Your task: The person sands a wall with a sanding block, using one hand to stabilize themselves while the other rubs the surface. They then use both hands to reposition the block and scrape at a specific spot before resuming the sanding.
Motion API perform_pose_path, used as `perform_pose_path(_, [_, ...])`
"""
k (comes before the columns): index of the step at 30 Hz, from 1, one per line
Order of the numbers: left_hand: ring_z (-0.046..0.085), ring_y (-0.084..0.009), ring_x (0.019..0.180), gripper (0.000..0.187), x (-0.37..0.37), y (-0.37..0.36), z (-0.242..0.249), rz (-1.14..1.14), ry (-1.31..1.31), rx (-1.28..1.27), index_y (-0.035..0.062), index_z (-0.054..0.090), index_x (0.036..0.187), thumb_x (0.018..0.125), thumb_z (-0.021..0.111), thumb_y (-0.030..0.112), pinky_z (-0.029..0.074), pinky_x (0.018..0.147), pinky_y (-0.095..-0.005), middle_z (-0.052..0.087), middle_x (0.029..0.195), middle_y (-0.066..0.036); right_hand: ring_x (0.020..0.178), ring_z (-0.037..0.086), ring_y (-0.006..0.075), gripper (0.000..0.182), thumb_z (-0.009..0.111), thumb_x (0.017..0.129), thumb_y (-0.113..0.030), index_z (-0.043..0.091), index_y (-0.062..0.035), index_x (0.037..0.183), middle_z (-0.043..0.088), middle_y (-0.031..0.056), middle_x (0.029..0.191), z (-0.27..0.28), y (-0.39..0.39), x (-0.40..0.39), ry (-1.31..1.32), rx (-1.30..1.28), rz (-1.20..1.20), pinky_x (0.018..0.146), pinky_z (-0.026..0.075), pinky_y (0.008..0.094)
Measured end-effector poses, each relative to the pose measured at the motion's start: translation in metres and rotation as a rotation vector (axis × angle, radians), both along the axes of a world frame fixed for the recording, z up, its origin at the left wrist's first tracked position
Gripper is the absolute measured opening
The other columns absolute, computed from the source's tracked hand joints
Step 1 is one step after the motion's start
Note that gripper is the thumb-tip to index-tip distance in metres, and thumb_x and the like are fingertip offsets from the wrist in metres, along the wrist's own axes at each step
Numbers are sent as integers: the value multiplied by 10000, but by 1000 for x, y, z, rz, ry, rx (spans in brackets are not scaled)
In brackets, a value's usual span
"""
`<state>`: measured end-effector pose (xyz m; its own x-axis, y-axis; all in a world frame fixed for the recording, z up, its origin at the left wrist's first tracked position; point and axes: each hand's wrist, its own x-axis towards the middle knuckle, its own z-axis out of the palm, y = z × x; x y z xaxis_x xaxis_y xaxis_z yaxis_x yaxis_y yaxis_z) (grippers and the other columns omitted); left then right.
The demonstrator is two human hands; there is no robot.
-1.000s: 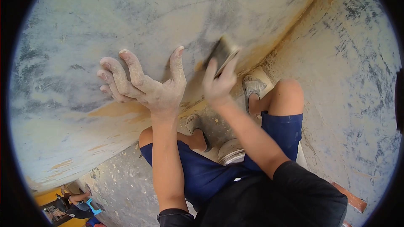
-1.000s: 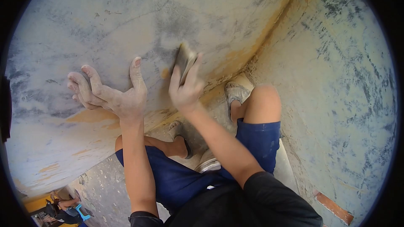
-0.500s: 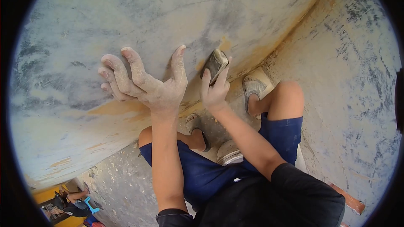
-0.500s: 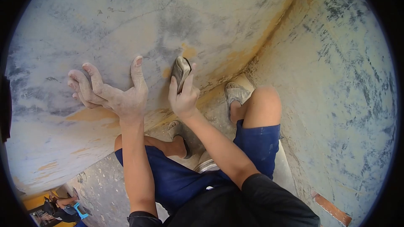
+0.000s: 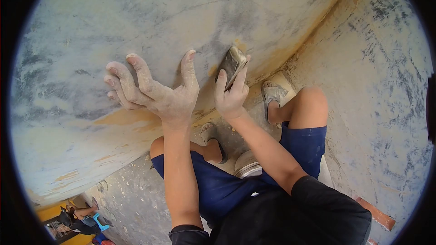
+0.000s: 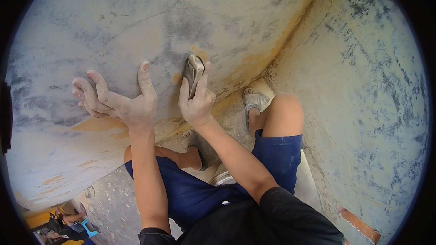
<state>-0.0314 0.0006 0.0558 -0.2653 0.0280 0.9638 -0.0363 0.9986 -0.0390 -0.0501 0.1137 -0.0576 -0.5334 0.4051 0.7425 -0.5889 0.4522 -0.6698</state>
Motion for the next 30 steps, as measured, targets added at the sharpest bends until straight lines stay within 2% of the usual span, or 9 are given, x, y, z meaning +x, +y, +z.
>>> perform_pose_path(7, [116, -374, 1490, 962, 3, 1, -1, 15, -27, 34, 2, 384, 1457, 797, 743, 602, 36, 1207, -520, 306, 1508, -215, 504, 640, 276, 627, 590, 947, -94, 309, 180, 1436, 660, 207, 705, 115, 51, -42, 63, -123, -147, 451, 484, 348])
perform_pose_path(10, [109, -379, 1489, 964, 0, 2, 0, 16, -22, 23, 0, 376, 1461, 800, 741, 600, 33, 1206, -519, 294, 1513, -217, 493, 643, 268, 652, 622, 913, -58, 303, 234, 1401, 669, 216, 727, 50, 21, -21, 99, 75, -114, 441, 485, 332])
perform_pose_path(12, [108, -382, 1488, 964, 2, 3, 1, 20, -25, 8, 0, 373, 1463, 802, 740, 598, 32, 1205, -520, 289, 1515, -217, 497, 647, 268, 648, 631, 906, -53, 314, 243, 1388, 670, 219, 730, 4, -1, -4, 72, 39, -48, 442, 489, 329])
perform_pose_path(14, [110, -385, 1486, 965, 2, 3, 1, 39, -35, 15, -1, 371, 1463, 801, 741, 595, 30, 1205, -522, 286, 1515, -216, 500, 651, 269, 644, 640, 900, -49, 324, 252, 1374, 671, 223, 732, 4, -2, -6, 48, 3, 13, 443, 492, 327])
perform_pose_path(19, [102, -379, 1488, 974, 4, 0, 1, 17, -43, 7, -4, 368, 1464, 795, 748, 593, 31, 1204, -524, 286, 1517, -211, 523, 666, 288, 631, 630, 908, -60, 330, 259, 1361, 680, 257, 784, 113, 49, -44, 89, -104, -129, 444, 502, 352])
perform_pose_path(22, [98, -376, 1489, 972, 4, 0, 1, 14, -34, 12, -1, 371, 1463, 791, 755, 587, 34, 1204, -522, 287, 1516, -211, 533, 670, 296, 626, 616, 916, -57, 321, 244, 1379, 682, 273, 815, 95, 32, -32, 57, -72, -153, 452, 510, 356])
perform_pose_path(25, [98, -372, 1489, 967, 2, 2, 1, 15, -27, 22, 3, 378, 1461, 788, 759, 584, 33, 1206, -517, 291, 1512, -209, 530, 666, 286, 618, 598, 930, -59, 316, 212, 1407, 682, 262, 808, 13, -1, -5, 90, 45, -22, 449, 505, 349])
perform_pose_path(28, [102, -370, 1489, 961, 2, 3, 3, 15, -30, 34, 4, 385, 1457, 789, 759, 584, 27, 1206, -513, 296, 1508, -207, 536, 667, 274, 621, 586, 943, -70, 303, 198, 1425, 688, 253, 854, 35, 2, -5, 41, -5, 6, 474, 513, 347])
perform_pose_path(30, [106, -369, 1488, 957, 5, 3, 2, 23, -47, 47, 4, 388, 1455, 791, 757, 585, 25, 1206, -511, 298, 1506, -206, 537, 665, 270, 636, 590, 944, -78, 290, 213, 1424, 688, 259, 881, 79, 24, -30, 160, -6, -153, 504, 523, 350])
